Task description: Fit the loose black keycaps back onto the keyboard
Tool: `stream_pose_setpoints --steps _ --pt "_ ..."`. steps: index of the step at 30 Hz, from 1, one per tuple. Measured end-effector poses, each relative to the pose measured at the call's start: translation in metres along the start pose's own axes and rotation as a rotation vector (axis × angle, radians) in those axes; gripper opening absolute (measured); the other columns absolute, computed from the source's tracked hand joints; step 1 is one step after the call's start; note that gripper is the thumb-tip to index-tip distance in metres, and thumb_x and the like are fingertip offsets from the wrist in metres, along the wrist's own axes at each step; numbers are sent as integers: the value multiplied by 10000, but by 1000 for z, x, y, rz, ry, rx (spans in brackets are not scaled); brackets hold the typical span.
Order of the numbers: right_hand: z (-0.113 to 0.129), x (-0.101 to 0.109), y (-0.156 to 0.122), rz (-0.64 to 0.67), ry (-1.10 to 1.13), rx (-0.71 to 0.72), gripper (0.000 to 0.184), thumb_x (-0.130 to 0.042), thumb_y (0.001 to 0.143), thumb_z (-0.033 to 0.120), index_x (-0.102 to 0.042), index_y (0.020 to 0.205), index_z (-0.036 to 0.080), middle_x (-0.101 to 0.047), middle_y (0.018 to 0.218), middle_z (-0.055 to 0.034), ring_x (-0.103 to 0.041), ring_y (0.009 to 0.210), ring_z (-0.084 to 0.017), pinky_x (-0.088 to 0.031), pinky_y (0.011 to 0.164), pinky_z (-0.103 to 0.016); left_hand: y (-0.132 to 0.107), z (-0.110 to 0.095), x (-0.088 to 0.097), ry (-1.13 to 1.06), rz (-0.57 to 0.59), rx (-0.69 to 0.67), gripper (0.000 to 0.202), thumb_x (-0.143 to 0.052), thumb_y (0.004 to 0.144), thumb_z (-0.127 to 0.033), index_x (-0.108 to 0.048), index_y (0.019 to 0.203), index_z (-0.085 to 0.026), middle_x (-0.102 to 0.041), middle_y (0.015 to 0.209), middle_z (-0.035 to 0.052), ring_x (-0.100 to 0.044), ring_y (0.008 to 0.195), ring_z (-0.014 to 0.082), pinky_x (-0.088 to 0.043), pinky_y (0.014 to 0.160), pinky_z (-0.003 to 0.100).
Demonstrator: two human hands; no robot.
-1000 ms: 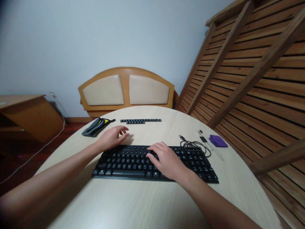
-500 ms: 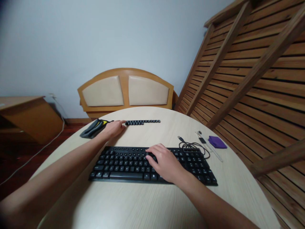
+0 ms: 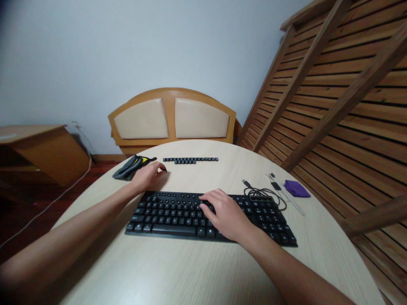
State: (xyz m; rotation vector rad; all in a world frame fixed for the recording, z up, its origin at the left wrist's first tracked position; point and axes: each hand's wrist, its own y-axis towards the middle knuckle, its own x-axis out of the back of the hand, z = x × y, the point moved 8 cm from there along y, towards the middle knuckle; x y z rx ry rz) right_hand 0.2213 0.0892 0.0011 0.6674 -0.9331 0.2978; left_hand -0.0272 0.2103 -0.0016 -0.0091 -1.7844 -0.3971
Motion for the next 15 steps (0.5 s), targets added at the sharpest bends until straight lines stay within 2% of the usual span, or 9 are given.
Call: stream_pose_setpoints --steps 3,5,8,11,15 --pt "1 1 0 -7 -11 -1 198 -522 986 267 -671 1097 198 -713 1071 -79 -631 1040 -228 -519 929 -420 -30 -11 8 -141 3 -76 216 -531 953 -303 -636 1099 -184 -704 1067 77 -671 950 237 -533 834 344" --pt "2 1 1 -11 -22 -1 202 -519 985 266 -675 1095 202 -718 1070 -79 -638 1033 -229 -527 921 -425 -50 -19 13 -230 8 -129 254 -495 980 -321 -616 1164 -195 -694 1128 71 -667 954 202 -539 844 325" --pt "4 1 1 -10 -50 0 217 -508 989 267 -678 1103 196 -725 1076 -83 -645 1028 -233 -535 918 -431 -73 -26 17 -400 46 -177 228 -498 976 -322 -655 1090 -203 -711 1091 67 -666 959 199 -539 863 342" --pt "5 1 1 0 -81 12 234 -500 991 262 -680 1118 182 -728 1087 -88 -651 1025 -237 -540 919 -434 -82 -27 18 -498 100 -169 215 -538 954 -332 -689 1052 -214 -725 1080 62 -655 1018 224 -510 930 392" --pt "5 0 0 16 -109 30 264 -488 997 268 -685 1146 174 -729 1113 -96 -658 1037 -242 -549 925 -436 -83 -27 17 -493 142 -170 210 -568 941 -337 -716 1040 -226 -735 1069 47 -652 1030 226 -494 952 396"
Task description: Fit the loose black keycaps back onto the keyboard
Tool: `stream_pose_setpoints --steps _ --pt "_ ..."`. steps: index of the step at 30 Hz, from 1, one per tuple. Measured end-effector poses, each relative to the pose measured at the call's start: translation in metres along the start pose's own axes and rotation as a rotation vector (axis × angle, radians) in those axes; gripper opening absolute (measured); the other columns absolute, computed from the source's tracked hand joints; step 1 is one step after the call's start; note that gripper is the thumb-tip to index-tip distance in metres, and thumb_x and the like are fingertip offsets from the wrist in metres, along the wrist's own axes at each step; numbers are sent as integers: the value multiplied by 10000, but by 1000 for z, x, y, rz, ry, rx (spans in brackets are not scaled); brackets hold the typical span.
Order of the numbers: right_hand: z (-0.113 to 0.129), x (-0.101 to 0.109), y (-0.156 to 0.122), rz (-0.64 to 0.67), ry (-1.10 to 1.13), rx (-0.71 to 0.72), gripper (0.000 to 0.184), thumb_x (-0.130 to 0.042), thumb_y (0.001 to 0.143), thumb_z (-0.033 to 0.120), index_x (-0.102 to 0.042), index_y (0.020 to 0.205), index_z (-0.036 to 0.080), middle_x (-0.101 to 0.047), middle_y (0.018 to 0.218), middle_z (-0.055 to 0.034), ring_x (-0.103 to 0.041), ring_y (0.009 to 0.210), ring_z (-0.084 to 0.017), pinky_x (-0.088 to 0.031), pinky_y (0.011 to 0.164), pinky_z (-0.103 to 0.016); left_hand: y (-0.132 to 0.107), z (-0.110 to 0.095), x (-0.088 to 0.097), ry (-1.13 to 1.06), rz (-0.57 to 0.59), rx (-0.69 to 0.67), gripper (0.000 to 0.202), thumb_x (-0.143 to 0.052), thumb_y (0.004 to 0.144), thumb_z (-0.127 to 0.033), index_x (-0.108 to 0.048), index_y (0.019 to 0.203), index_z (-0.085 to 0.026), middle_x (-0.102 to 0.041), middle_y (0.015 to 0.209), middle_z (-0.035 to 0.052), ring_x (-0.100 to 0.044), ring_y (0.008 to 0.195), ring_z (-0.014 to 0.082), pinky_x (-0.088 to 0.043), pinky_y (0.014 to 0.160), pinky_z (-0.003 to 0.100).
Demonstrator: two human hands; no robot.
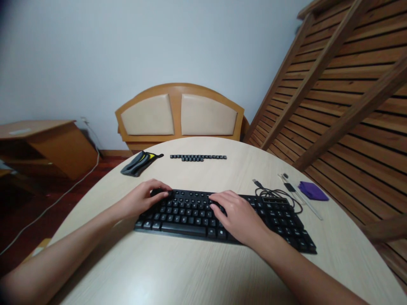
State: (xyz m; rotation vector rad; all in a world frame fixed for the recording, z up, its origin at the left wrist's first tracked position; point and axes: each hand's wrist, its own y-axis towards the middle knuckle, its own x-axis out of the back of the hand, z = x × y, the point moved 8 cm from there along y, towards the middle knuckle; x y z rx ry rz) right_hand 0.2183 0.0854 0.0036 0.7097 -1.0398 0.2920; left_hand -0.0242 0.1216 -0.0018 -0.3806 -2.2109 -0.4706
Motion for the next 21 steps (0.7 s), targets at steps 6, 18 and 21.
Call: stream_pose_setpoints --steps 6,18,21 --pt "0 -1 -6 27 -26 21 316 -494 1002 303 -677 1237 197 -715 1210 -88 -646 1127 -256 -535 993 -462 -2 -3 3 14 22 -37 215 -572 945 -332 -718 1068 -232 -735 1074 47 -651 1025 224 -502 947 392" --pt "0 -1 -9 44 -17 26 359 -519 989 328 -642 1307 215 -682 1279 -90 -618 1183 -263 -534 1011 -477 -4 -14 0 148 80 -152 228 -545 979 -306 -723 1109 -244 -731 1066 64 -637 1007 226 -520 912 396" --pt "-1 -3 -9 53 -28 26 363 -513 992 328 -636 1307 198 -680 1283 -92 -612 1189 -261 -529 1018 -474 -6 -15 -1 198 76 -163 234 -539 981 -283 -723 1120 -246 -723 1068 62 -633 1008 219 -523 899 378"
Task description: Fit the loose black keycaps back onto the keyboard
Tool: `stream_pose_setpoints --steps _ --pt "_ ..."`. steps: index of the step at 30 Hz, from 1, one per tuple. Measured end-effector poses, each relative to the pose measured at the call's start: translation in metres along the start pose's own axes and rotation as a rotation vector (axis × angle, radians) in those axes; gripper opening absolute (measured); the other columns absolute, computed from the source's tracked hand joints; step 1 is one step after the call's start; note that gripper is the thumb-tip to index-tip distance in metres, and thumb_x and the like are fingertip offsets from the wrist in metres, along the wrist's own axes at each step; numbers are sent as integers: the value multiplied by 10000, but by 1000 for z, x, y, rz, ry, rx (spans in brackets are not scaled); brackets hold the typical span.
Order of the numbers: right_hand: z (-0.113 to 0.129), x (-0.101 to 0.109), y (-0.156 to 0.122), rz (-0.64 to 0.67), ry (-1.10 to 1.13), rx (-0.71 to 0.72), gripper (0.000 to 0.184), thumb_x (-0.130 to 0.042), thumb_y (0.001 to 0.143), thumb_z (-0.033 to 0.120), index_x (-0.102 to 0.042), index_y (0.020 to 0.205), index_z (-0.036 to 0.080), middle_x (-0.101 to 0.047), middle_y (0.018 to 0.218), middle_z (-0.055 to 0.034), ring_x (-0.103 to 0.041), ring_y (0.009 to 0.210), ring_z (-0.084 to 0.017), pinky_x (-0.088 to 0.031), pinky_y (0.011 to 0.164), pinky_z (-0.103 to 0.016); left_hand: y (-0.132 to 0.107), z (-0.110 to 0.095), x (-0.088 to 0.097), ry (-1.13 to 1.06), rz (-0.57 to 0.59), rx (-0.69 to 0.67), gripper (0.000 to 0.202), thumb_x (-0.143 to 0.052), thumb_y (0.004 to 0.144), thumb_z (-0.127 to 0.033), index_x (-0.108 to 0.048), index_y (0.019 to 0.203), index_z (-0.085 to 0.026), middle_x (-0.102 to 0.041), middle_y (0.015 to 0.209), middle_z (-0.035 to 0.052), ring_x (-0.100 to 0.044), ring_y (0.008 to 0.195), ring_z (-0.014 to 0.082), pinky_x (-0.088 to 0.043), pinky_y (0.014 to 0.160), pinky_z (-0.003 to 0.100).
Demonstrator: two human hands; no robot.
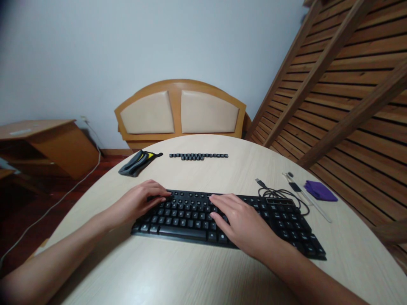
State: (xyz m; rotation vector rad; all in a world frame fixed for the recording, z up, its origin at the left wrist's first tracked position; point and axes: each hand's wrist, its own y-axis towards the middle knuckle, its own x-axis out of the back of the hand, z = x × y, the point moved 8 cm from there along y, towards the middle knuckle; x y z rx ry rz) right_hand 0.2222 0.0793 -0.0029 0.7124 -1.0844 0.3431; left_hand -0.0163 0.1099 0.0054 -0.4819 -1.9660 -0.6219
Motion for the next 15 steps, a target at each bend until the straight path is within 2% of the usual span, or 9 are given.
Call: stream_pose_setpoints --steps 6,15 --pt "0 0 0 -10 1 2 356 -519 987 321 -643 1301 208 -686 1271 -92 -620 1179 -266 -533 1010 -476 -2 -2 -4 79 -11 -9 264 -502 1000 -288 -728 1134 -251 -715 1062 61 -628 992 219 -526 872 369" --pt "1 1 0 -18 1 8 352 -510 989 326 -650 1292 214 -690 1264 -92 -624 1168 -267 -541 996 -475 -2 -4 -8 81 -12 -5 292 -464 1021 -316 -728 1121 -243 -702 1062 60 -638 971 214 -526 837 346"
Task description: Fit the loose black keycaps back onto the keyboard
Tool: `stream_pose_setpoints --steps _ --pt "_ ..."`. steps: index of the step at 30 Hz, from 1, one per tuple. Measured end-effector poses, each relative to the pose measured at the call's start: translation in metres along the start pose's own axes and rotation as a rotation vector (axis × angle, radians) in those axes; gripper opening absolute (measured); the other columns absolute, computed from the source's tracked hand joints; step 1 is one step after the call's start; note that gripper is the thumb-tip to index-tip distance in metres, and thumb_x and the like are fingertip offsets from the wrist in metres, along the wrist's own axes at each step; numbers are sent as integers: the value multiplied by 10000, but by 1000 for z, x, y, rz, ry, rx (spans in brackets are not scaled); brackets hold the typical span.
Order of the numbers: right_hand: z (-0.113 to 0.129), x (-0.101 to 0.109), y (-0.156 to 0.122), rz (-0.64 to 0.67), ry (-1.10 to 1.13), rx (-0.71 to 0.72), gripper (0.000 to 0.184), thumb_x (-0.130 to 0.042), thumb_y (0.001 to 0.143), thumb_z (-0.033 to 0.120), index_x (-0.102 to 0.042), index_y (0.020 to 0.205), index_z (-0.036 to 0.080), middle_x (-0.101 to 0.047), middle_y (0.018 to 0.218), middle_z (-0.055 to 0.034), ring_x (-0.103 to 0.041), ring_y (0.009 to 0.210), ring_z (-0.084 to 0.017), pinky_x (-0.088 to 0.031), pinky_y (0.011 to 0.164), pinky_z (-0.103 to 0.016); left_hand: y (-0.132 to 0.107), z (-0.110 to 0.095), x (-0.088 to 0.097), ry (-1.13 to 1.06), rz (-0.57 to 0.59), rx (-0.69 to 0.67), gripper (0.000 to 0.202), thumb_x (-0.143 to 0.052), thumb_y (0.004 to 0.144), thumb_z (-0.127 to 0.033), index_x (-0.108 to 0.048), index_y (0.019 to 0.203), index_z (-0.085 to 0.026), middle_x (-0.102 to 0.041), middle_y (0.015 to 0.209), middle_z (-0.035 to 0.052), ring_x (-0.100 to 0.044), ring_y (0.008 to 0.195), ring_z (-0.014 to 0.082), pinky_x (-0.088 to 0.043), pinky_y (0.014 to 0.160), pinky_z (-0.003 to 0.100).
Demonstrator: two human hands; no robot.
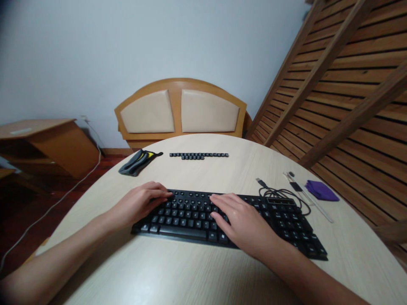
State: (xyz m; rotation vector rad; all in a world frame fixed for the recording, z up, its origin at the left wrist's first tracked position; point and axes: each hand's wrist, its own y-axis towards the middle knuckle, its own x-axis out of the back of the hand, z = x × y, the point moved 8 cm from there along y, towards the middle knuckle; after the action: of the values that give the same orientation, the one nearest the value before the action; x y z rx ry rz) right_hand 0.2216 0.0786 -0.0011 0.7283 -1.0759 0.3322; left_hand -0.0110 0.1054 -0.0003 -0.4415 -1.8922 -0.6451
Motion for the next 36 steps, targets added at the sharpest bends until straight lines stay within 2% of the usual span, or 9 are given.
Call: stream_pose_setpoints --steps 5,12,21,28,33,36 --pt "-2 -2 -1 11 -16 -7 365 -504 992 330 -640 1297 183 -682 1276 -98 -613 1183 -267 -533 1009 -471 1 2 -1 -20 -6 41 237 -508 1000 -273 -728 1077 -231 -702 1069 44 -634 985 207 -512 856 330" --pt "-2 -3 0 15 -19 -10 362 -501 992 324 -641 1293 178 -685 1269 -100 -615 1175 -265 -533 1007 -475 4 -3 2 -27 9 48 267 -498 997 -284 -758 989 -224 -705 985 48 -655 878 203 -519 760 320" --pt "-2 -3 -1 12 -27 -1 361 -502 992 311 -631 1306 187 -680 1278 -93 -609 1184 -258 -532 1010 -466 8 1 -1 -145 64 52 246 -518 953 -256 -747 1016 -190 -716 1003 76 -661 923 216 -530 836 352" --pt "-1 -3 -1 37 -49 -3 366 -480 1004 315 -625 1302 159 -678 1281 -94 -602 1188 -252 -526 1020 -452 5 3 2 -193 48 18 246 -520 978 -274 -734 1076 -201 -725 1051 69 -667 963 214 -523 889 370" --pt "-2 -2 -1 32 -28 -8 360 -488 999 309 -632 1296 166 -682 1271 -95 -606 1179 -249 -526 1013 -445 5 5 10 -217 8 59 259 -490 1003 -310 -722 1029 -197 -727 1023 58 -673 939 199 -532 884 367" --pt "-3 -2 -1 26 -8 -21 355 -503 992 309 -638 1290 172 -686 1263 -95 -607 1175 -248 -523 1012 -444 4 -5 16 -114 -67 63 264 -534 975 -354 -688 1113 -191 -690 1150 81 -635 1071 231 -499 979 419"
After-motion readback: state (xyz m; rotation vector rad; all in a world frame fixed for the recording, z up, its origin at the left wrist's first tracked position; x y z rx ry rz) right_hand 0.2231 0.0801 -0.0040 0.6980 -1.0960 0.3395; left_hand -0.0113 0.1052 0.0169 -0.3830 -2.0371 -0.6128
